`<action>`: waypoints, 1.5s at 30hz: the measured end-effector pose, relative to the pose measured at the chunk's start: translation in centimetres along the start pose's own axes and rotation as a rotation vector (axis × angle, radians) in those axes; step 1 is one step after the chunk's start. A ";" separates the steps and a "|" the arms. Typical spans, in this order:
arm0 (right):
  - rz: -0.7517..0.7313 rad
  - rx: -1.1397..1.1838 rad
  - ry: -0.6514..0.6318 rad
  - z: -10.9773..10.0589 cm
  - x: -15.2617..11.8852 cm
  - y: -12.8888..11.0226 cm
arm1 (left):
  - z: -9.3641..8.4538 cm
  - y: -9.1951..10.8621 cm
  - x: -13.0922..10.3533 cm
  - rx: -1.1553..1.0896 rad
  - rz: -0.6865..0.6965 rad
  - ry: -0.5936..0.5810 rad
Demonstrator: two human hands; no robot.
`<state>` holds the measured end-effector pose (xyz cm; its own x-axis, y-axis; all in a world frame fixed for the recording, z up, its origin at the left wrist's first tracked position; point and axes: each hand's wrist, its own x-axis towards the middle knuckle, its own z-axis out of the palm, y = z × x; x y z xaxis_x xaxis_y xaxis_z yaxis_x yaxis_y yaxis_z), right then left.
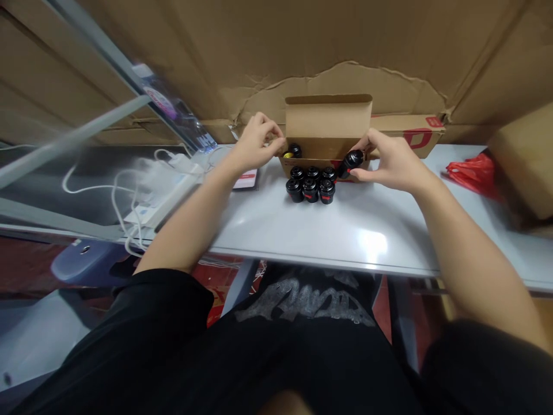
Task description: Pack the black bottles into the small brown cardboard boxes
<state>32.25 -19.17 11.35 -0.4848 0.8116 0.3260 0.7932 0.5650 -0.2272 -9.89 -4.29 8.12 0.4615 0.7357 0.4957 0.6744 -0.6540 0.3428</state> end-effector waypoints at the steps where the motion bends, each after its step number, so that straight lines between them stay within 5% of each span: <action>1: 0.023 0.070 0.045 0.0 -0.1 -0.1 | 0.4 -0.3 -0.3 -0.001 -0.021 0.034; 6: 0.067 0.370 0.148 0.8 0.2 1.0 | 2.5 -0.9 -1.4 -0.123 -0.112 -0.030; 13: 0.065 0.740 0.324 4.1 2.0 5.0 | 2.5 3.5 -1.9 -0.454 -0.522 -0.056; 25: 0.003 0.745 0.373 4.3 2.4 5.2 | 3.8 4.3 -2.5 -0.778 -0.596 -0.034; 35: 0.000 0.633 0.556 4.2 2.6 5.2 | 5.5 5.6 -2.6 -0.955 -0.620 -0.002; 45: 0.067 0.707 0.527 4.6 2.7 5.9 | 7.1 3.8 -2.7 -0.940 -0.550 0.007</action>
<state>33.89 -13.01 6.62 -0.0739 0.7708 0.6328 0.3153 0.6201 -0.7184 -4.51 -7.50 2.37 0.2263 0.9698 0.0906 0.0756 -0.1103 0.9910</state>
